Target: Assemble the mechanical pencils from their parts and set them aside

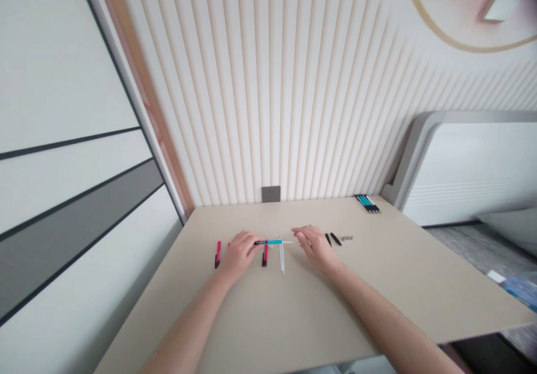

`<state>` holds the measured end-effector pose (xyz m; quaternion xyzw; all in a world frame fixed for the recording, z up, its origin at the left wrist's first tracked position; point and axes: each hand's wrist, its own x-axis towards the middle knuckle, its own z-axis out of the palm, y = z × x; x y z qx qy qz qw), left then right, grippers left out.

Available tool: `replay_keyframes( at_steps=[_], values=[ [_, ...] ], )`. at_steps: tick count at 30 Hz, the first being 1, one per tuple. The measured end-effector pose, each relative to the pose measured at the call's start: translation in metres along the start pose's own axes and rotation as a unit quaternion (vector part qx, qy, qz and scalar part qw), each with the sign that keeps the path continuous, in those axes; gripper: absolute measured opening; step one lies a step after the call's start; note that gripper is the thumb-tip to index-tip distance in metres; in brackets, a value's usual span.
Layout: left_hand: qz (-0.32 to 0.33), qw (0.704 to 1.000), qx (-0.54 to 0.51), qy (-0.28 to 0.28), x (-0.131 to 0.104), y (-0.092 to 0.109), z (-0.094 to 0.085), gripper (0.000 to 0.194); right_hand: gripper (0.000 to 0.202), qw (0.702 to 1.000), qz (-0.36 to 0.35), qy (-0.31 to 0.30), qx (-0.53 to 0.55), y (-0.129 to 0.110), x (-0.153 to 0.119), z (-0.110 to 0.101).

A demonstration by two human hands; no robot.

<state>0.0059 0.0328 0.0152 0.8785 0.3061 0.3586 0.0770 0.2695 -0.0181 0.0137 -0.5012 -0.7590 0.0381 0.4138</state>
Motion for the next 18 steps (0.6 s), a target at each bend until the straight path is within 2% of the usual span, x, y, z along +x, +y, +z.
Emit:
replay_keyframes(
  at_steps=[4, 8, 11, 13, 15, 18],
  values=[
    [-0.007, 1.0, 0.005, 0.017, -0.003, -0.002, -0.004, 0.013, 0.032, 0.994, 0.048, 0.086, -0.047, 0.018, 0.003, -0.015],
    [-0.007, 1.0, 0.014, 0.018, -0.005, 0.0, -0.008, 0.014, 0.031, 0.974, 0.128, 0.142, -0.121, 0.06, -0.005, -0.042],
    [-0.011, 0.999, 0.022, 0.023, -0.006, -0.001, -0.009, 0.013, 0.032, 0.95, 0.217, 0.144, -0.175, 0.095, -0.021, -0.065],
    [-0.011, 0.999, 0.021, 0.028, -0.006, -0.002, -0.01, 0.012, 0.032, 0.935, 0.27, 0.12, -0.194, 0.111, -0.032, -0.078],
    [-0.008, 0.999, 0.018, 0.03, -0.006, -0.003, -0.011, 0.012, 0.031, 0.934, 0.291, 0.095, -0.187, 0.12, -0.04, -0.085],
    [-0.007, 0.999, 0.015, 0.033, -0.006, -0.002, -0.011, 0.012, 0.031, 0.943, 0.284, 0.071, -0.157, 0.119, -0.045, -0.086]
  ],
)
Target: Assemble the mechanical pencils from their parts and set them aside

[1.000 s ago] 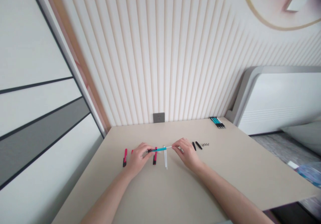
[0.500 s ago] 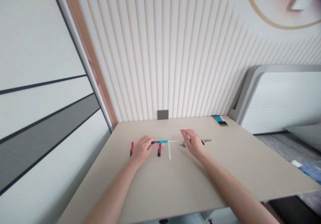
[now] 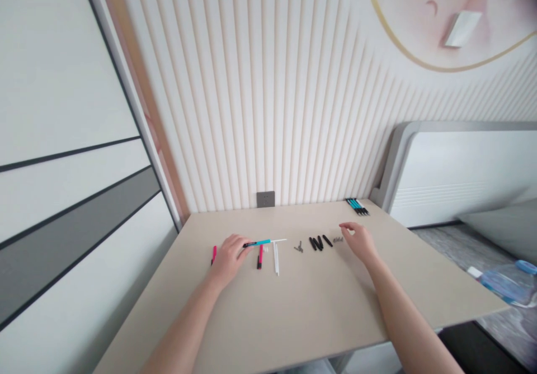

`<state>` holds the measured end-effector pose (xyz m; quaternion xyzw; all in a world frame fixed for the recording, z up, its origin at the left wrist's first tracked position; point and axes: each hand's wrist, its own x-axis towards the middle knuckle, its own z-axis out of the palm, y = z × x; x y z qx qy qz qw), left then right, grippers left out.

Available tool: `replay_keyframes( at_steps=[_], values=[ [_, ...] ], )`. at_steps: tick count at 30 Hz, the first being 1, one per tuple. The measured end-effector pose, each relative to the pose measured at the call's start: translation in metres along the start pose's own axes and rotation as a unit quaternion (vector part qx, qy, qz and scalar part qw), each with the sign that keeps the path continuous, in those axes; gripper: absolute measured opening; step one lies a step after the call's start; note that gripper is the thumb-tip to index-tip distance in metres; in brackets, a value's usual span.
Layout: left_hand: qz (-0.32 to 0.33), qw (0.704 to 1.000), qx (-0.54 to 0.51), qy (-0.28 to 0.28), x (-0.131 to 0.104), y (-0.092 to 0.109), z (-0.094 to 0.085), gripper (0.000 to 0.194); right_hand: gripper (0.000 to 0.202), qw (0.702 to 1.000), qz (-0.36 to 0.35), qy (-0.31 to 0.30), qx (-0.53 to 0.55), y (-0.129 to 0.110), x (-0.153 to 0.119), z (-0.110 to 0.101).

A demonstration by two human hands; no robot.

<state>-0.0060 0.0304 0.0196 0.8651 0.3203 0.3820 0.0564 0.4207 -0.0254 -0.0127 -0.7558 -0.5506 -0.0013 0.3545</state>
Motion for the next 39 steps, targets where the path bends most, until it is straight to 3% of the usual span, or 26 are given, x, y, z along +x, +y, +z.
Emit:
replay_keyframes(
  at_steps=[5, 9, 19, 24, 32, 39],
  values=[
    [0.009, 1.0, 0.001, -0.007, 0.002, 0.002, 0.001, 0.012, 0.026, 0.997, -0.046, -0.051, -0.023, -0.015, -0.007, 0.001],
    [0.018, 1.0, 0.005, -0.006, 0.002, 0.001, 0.003, 0.012, 0.025, 0.995, -0.081, -0.057, -0.023, -0.026, -0.011, 0.005],
    [0.016, 1.0, 0.006, -0.011, 0.001, 0.001, 0.004, 0.014, 0.023, 0.964, -0.245, -0.1, 0.037, -0.088, -0.039, 0.027],
    [0.015, 1.0, 0.004, -0.025, 0.002, 0.001, 0.004, 0.013, 0.023, 0.967, -0.236, -0.096, 0.018, -0.082, -0.038, 0.026],
    [-0.003, 0.999, -0.002, -0.033, 0.0, 0.003, 0.004, 0.013, 0.025, 0.989, -0.14, -0.039, -0.005, -0.055, -0.028, 0.031],
    [-0.004, 0.999, -0.007, -0.031, -0.001, 0.001, 0.006, 0.014, 0.027, 0.985, -0.162, -0.061, -0.019, -0.06, -0.03, 0.031]
  ],
)
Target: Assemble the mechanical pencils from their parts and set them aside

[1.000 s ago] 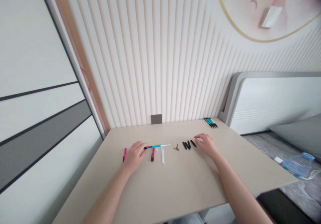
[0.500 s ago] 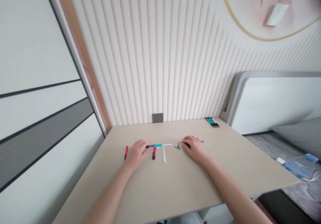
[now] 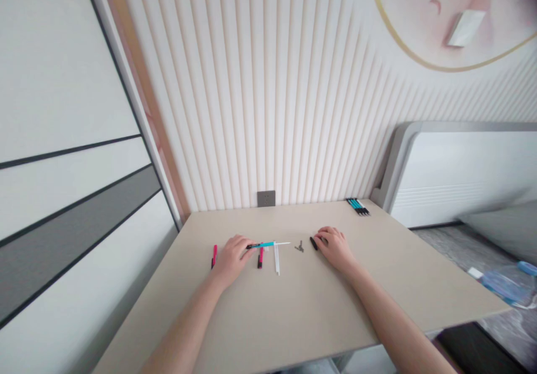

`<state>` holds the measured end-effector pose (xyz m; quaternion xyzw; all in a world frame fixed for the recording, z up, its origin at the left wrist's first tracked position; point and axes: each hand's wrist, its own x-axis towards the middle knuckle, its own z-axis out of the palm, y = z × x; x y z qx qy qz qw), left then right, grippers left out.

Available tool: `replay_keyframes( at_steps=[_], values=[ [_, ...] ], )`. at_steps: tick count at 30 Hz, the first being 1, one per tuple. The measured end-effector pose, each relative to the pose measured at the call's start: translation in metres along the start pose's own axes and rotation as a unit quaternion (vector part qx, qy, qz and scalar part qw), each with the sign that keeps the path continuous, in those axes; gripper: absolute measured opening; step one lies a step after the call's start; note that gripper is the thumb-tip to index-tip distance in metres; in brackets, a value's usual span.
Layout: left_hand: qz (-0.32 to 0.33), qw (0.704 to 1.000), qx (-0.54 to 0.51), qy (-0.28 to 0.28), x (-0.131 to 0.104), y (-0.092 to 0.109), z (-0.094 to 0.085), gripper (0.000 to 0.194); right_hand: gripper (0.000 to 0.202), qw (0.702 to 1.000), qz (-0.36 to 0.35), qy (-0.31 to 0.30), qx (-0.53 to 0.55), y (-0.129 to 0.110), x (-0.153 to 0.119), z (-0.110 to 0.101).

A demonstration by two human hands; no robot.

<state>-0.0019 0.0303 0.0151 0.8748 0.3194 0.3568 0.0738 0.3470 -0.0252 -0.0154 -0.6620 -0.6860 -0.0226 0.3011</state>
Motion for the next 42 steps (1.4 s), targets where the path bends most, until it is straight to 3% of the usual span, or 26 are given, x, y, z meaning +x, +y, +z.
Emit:
replay_keyframes(
  at_steps=[8, 13, 23, 36, 42],
  values=[
    [-0.012, 1.0, -0.004, -0.013, 0.0, 0.003, -0.001, 0.012, 0.019, 0.995, -0.096, -0.014, -0.001, -0.031, -0.004, -0.005],
    [-0.007, 1.0, -0.002, -0.012, 0.0, 0.002, -0.001, 0.013, 0.015, 0.994, -0.11, -0.014, -0.012, -0.046, -0.006, -0.002],
    [-0.002, 1.0, -0.001, -0.011, -0.001, 0.0, 0.002, 0.015, 0.008, 0.993, -0.111, -0.037, -0.014, -0.049, -0.008, -0.006],
    [0.0, 1.0, -0.012, -0.016, 0.0, -0.003, 0.003, 0.012, 0.017, 0.988, -0.133, -0.075, 0.019, -0.043, -0.007, -0.003],
    [-0.001, 1.0, -0.015, -0.018, -0.001, -0.002, 0.003, 0.013, 0.02, 0.987, -0.127, -0.051, 0.09, -0.039, -0.003, 0.007]
  ],
)
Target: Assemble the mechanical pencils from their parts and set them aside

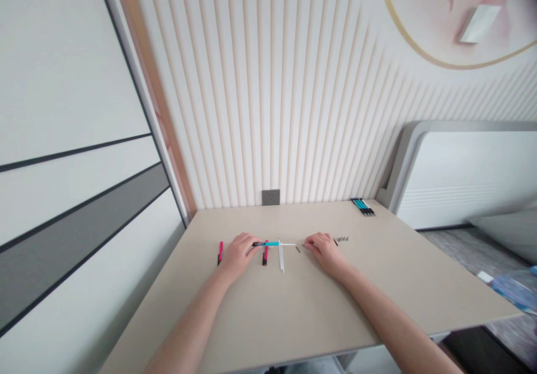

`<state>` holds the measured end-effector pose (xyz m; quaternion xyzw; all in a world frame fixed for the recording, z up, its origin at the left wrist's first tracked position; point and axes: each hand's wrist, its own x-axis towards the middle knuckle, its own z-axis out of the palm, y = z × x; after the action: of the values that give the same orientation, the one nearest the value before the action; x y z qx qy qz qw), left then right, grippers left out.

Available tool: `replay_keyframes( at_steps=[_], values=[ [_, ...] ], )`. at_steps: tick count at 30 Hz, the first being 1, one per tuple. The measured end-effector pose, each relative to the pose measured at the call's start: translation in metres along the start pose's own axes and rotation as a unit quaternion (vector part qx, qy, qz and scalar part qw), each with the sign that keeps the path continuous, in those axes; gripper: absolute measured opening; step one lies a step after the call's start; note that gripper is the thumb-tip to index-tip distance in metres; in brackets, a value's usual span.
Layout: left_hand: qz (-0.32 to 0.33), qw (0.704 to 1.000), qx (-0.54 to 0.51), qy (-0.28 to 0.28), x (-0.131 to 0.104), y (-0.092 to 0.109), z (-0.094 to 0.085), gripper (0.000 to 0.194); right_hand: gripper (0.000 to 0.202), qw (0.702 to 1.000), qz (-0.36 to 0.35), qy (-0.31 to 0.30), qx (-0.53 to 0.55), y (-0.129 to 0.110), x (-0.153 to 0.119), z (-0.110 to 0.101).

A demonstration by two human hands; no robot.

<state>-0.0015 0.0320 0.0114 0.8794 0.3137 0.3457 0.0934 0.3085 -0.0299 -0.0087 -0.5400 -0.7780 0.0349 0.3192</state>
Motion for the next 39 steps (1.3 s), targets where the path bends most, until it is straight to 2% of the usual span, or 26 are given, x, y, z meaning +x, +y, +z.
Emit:
replay_keyframes(
  at_steps=[5, 10, 25, 39],
  values=[
    [0.005, 1.0, -0.001, 0.008, 0.0, 0.002, -0.001, 0.015, 0.021, 0.996, -0.04, 0.044, 0.071, -0.009, 0.002, 0.001],
    [0.008, 1.0, -0.004, 0.007, 0.001, 0.003, -0.001, 0.015, 0.023, 0.992, -0.062, 0.06, 0.09, -0.019, 0.003, -0.003],
    [0.008, 1.0, -0.003, -0.003, 0.001, 0.002, 0.0, 0.016, 0.023, 0.992, -0.056, 0.059, 0.097, -0.017, 0.003, -0.002],
    [0.013, 1.0, -0.009, 0.01, 0.001, 0.002, 0.0, 0.016, 0.024, 0.992, -0.06, 0.05, 0.104, -0.017, 0.003, 0.001]
  ],
)
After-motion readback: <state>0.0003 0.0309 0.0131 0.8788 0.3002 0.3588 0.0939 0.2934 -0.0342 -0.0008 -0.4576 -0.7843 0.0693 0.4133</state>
